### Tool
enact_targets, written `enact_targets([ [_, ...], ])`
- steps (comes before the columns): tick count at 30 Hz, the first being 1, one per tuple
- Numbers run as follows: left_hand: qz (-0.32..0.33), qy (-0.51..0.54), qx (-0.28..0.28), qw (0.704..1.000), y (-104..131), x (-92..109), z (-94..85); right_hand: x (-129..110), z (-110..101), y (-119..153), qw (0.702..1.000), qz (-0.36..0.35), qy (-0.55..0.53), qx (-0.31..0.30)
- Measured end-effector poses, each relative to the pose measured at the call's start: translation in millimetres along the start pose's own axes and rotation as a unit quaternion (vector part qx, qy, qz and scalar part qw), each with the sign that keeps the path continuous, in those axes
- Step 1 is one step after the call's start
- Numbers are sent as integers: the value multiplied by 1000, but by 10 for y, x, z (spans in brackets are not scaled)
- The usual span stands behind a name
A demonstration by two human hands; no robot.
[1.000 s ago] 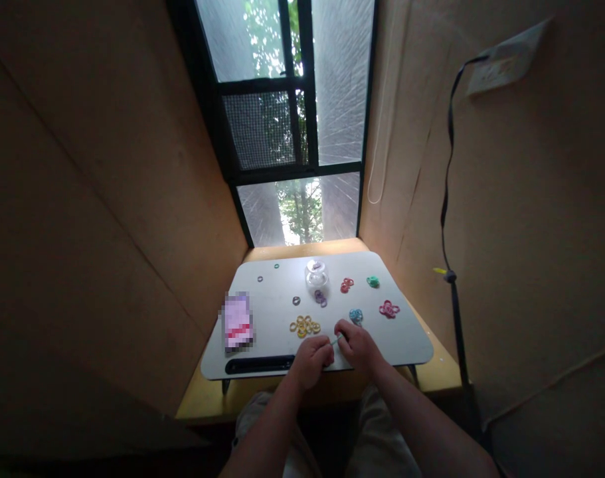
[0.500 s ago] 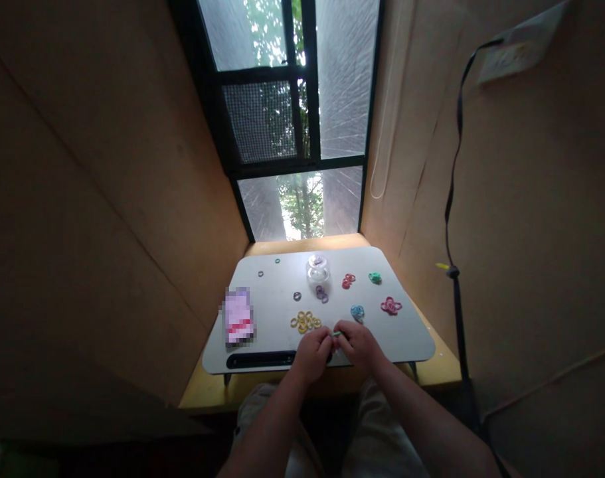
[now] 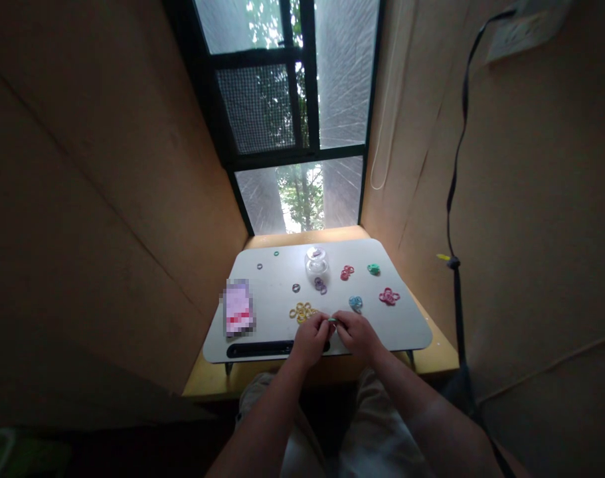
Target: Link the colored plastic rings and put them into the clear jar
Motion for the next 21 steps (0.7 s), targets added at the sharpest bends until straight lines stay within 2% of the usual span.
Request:
enact_targets([
  [15, -16, 52, 15, 998, 9, -30, 2, 38, -56, -6, 999, 23, -14, 35],
  [21, 23, 8, 33, 999, 1, 41, -26, 76, -56, -3, 998, 29, -20, 44],
])
Point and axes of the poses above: each hand's wrist, its own y-axis away from the middle knuckle, its own z-axis out of the palm, x = y × z, the point moved 9 cm from there along -y, towards the middle knuckle, and after that the axes turned 2 degrees about z, right-handed, at the moved point
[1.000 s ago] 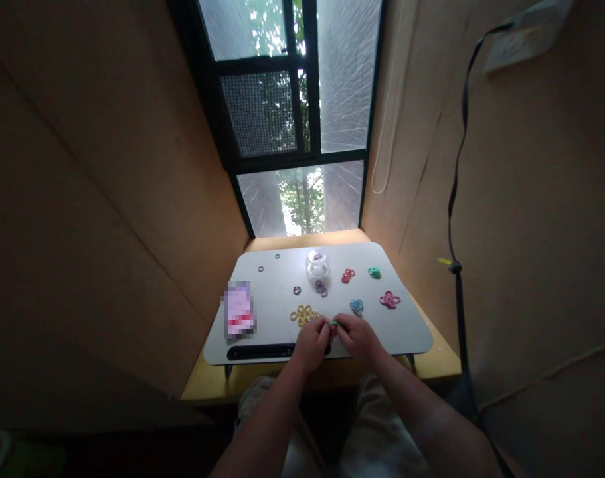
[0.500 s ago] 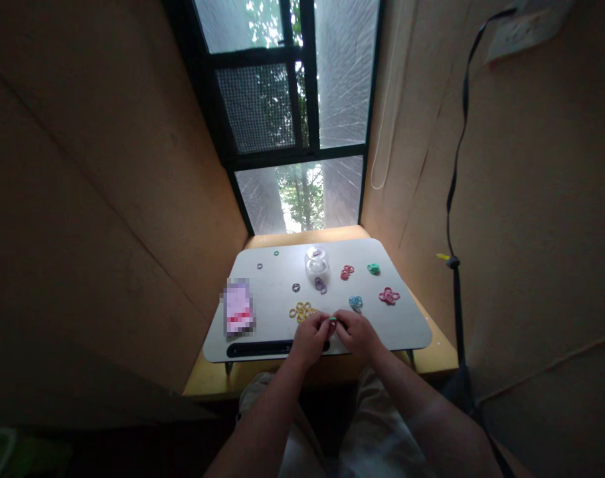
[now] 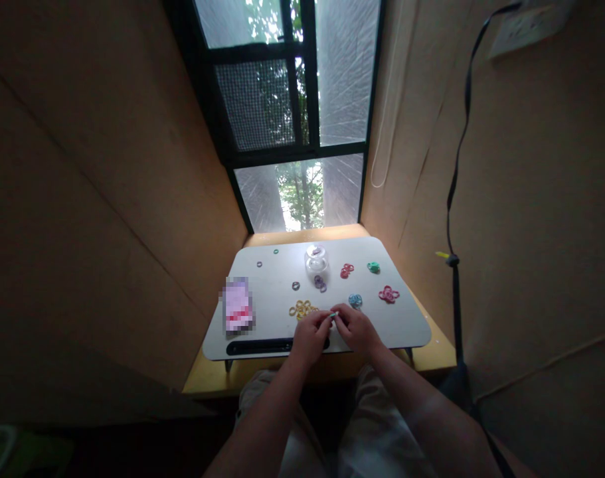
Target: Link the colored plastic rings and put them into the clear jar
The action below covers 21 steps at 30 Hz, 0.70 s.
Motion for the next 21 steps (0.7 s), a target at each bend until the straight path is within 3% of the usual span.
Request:
enact_targets([
  [4, 31, -40, 28, 998, -2, 68, -58, 2, 12, -2, 1000, -12, -16, 0],
  [10, 4, -18, 12, 1000, 29, 30, -26, 20, -9, -10, 1000, -7, -2, 15],
  [21, -14, -16, 37, 999, 41, -26, -42, -10, 0, 9, 1000, -4, 14, 0],
])
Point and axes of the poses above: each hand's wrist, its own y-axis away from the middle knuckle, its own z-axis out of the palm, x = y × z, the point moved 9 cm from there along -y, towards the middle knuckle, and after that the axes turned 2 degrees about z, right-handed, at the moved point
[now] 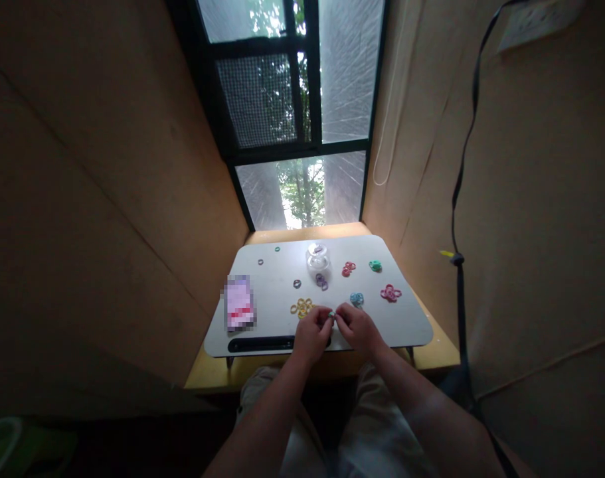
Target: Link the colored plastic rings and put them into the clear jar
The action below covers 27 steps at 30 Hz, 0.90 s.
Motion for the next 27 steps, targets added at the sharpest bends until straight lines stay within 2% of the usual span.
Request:
enact_targets([
  [9, 3, -41, 0, 999, 4, -22, 4, -8, 16, 6, 1000, -3, 2, -7],
  [20, -5, -37, 3, 999, 14, -35, -7, 16, 54, 3, 1000, -7, 2, -16],
  [27, 11, -53, 1, 999, 19, 24, -26, 20, 59, 1, 1000, 0, 14, -16],
])
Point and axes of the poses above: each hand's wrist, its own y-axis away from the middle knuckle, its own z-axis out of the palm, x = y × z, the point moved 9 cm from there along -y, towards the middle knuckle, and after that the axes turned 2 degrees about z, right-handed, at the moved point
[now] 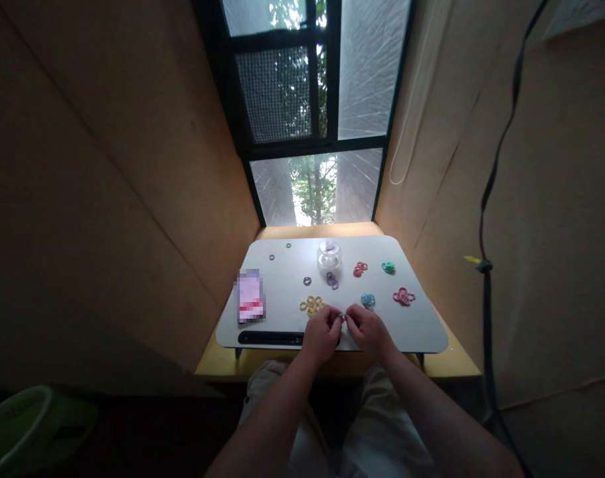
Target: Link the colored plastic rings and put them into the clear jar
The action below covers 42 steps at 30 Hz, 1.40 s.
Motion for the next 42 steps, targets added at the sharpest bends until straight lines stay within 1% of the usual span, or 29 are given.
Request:
enact_targets([
  [10, 6, -3, -6, 1000, 2, 23, 5, -39, -21, 12, 1000, -6, -4, 1],
  [17, 2, -3, -5, 1000, 3, 36, -3, -8, 7, 6, 1000, -5, 10, -1],
  [25, 3, -5, -3, 1000, -1, 26, 6, -15, -3, 7, 1000, -3, 15, -3],
  [32, -20, -10, 8, 1000, 8, -30, -3, -45, -30, 5, 1000, -10, 20, 5],
  [42, -17, -14, 6, 1000, 19, -30, -1, -62, -42, 8, 1000, -5, 15, 6],
])
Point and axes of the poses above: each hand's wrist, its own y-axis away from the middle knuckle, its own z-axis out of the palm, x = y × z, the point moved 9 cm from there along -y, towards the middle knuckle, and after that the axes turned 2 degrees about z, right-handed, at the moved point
